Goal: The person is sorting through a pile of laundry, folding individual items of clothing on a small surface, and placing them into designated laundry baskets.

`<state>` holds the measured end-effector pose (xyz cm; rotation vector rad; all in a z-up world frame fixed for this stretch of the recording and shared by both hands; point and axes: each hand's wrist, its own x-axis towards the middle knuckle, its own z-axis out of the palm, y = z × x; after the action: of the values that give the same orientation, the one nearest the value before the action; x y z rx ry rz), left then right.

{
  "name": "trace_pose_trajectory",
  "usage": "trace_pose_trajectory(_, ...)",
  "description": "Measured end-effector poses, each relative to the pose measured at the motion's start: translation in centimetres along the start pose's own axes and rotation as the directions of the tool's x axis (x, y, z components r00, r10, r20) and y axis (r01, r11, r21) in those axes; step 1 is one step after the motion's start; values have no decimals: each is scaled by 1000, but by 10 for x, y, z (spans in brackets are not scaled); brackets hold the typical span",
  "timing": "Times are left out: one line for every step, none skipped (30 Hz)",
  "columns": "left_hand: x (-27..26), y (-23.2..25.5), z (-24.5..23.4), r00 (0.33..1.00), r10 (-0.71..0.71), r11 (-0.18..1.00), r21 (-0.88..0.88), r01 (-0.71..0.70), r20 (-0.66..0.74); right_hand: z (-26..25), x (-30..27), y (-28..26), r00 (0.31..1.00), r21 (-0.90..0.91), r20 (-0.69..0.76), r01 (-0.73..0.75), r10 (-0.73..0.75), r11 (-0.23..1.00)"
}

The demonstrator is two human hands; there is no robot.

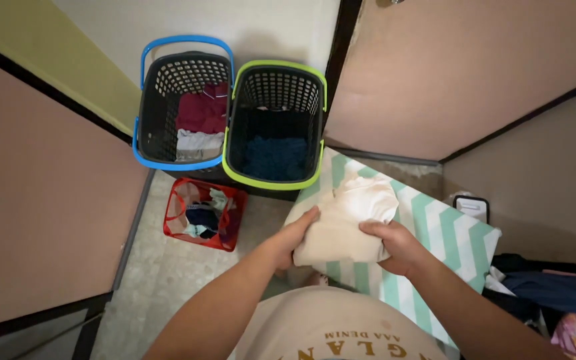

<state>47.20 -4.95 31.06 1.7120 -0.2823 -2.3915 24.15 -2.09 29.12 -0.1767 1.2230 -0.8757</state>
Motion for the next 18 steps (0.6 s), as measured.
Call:
trace_pose_trajectory(-3, 3, 5, 1000, -5, 1000, -2, 5, -1, -5, 5, 2, 1000, 1, -2, -5, 5, 1000)
trace_pose_trajectory(-5, 6, 9, 1000, -5, 1000, 21, 5, 8, -11, 10, 4, 999, -1, 33, -6, 6, 1000)
trace_pose_trajectory(-8, 8, 15, 1000, -8, 999, 44, 7, 17, -17, 13, 7, 998, -3, 66, -9, 10, 1000)
trace_pose_trajectory(-5, 1, 15, 1000, -15, 999, 41, 14, 15, -14, 6, 6, 998, -2, 64, -17, 17, 1000)
trace_pose_trajectory(0, 1, 14, 999, 42, 999, 1, -42, -3, -8, 2, 1, 998, -13, 58, -17, 18, 1000)
trace_pose_trajectory(4, 0, 13, 995, 98, 994, -37, -99, -23, -2, -2, -3, 998, -23, 52, -17, 18, 1000)
trace_pose_trajectory(18, 0, 9, 994, 104, 994, -35, -104, -25, 0, -2, -5, 998, -22, 57, -13, 14, 1000)
trace_pose_trajectory(33, -1, 4, 955, 272, 962, 32, -270, -119, 3, -2, -7, 998, -49, 59, -5, 7, 999)
trace_pose_trajectory(48, -4, -2, 882, 427, 904, 111, -413, -198, 5, -3, -6, 998, -75, 56, -1, 6, 997)
trace_pose_trajectory(53, -3, -11, 883, 426, 905, 112, -411, -198, -1, 5, -2, 998, -73, 56, -3, 7, 997)
trace_pose_trajectory(59, 0, -20, 859, 461, 886, 180, -428, -225, -5, 13, -1, 999, -103, 53, 1, 5, 995)
trace_pose_trajectory(64, 5, -29, 832, 497, 862, 247, -442, -248, -9, 23, 1, 999, -134, 51, 5, 2, 991)
trace_pose_trajectory(60, 11, -32, 829, 504, 857, 254, -447, -243, -4, 27, 0, 999, -129, 52, 15, -8, 992)
trace_pose_trajectory(57, 18, -37, 799, 540, 835, 288, -469, -265, 0, 33, 0, 999, -123, 54, 2, 4, 992)
trace_pose_trajectory(54, 19, -41, 773, 566, 817, 317, -481, -286, 3, 36, 3, 999, -118, 47, -19, 25, 993)
trace_pose_trajectory(63, 29, -49, 777, 564, 818, 319, -478, -280, 9, 49, 2, 999, -114, 40, -19, 24, 993)
trace_pose_trajectory(70, 32, -59, 769, 581, 810, 281, -515, -265, 13, 58, 7, 998, -106, -43, -60, 56, 993)
trace_pose_trajectory(78, 35, -69, 761, 598, 800, 242, -549, -252, 19, 68, 12, 988, -95, -125, -101, 89, 990)
